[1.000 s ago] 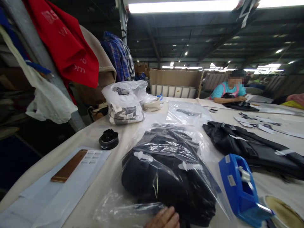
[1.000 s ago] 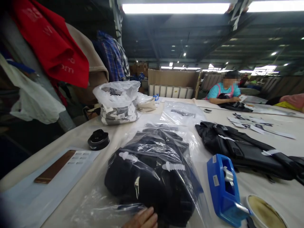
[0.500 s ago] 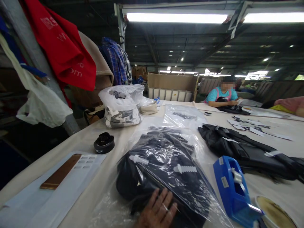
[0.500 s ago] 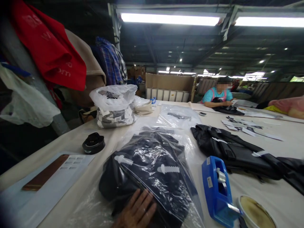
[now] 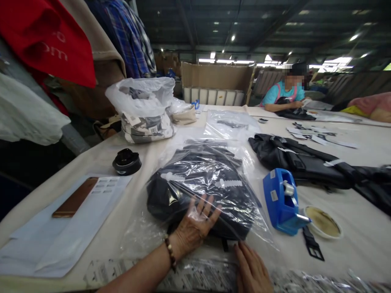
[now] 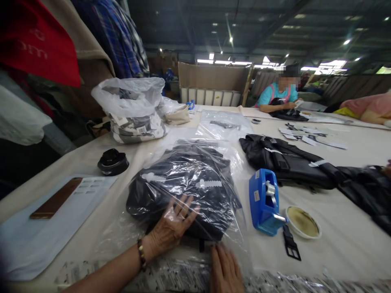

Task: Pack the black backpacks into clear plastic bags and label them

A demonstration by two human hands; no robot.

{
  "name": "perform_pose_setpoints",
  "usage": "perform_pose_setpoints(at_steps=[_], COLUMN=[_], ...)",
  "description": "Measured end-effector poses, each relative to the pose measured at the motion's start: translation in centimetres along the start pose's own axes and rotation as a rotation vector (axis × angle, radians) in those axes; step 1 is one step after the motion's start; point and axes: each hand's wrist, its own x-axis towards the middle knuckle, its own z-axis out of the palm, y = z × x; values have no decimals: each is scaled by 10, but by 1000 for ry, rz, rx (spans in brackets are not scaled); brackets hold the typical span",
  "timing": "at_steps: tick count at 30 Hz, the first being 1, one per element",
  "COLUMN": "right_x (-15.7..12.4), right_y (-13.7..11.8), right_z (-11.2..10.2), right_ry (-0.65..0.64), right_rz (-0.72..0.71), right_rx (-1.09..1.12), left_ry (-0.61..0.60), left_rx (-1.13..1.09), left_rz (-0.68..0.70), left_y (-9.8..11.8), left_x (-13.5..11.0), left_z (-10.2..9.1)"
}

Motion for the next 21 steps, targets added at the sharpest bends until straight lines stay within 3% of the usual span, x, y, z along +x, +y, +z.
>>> perform_pose_setpoints(at_steps=[4, 10, 16, 21], right_x=[5, 11, 12, 8], right_y=[15, 6, 0, -7], right_z=[10, 11, 17, 34], right_ry=[-56, -67, -39, -40], right_rz=[-153, -81, -230, -97], right_rx=[-51, 23, -61, -116], left_ry=[-8, -22, -4, 32], left_rx=[1, 39, 74, 73], left_rz=[-19, -65, -92, -117], left_y=[2, 7, 14, 16], left_x=[1, 7, 6, 4], left_z=[1, -3, 5, 9])
